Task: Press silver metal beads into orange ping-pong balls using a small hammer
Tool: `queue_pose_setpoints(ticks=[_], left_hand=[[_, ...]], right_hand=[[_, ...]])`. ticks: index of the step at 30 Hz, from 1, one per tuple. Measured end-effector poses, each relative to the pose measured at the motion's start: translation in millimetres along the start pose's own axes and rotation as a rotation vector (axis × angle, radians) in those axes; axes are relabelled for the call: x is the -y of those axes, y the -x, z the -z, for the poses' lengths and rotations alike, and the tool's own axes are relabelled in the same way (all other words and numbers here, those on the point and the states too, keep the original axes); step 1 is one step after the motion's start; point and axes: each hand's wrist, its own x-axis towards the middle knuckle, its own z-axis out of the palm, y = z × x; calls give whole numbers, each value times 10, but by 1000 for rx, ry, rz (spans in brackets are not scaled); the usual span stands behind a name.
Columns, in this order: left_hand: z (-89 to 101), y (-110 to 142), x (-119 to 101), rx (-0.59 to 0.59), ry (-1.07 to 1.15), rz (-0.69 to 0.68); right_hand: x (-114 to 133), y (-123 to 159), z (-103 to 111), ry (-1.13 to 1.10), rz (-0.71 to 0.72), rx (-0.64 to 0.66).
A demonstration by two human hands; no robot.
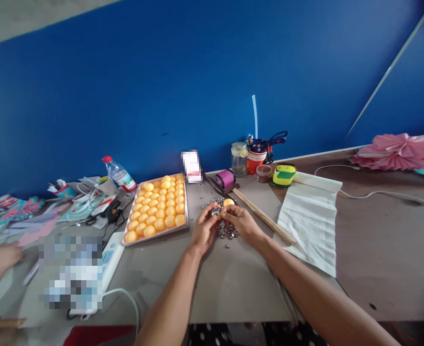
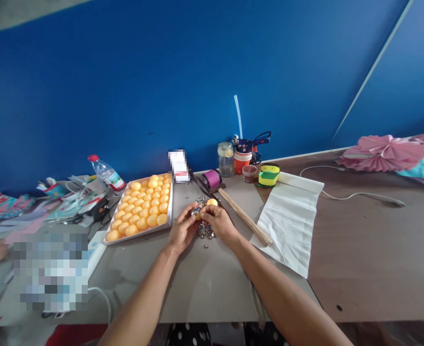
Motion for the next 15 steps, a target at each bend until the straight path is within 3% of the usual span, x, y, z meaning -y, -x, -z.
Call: queue_pose_setpoints(ticks=[15], left_hand=[[69, 32, 58, -78, -126, -33]], right_hand=[[-112, -16, -8, 10, -67, -12]])
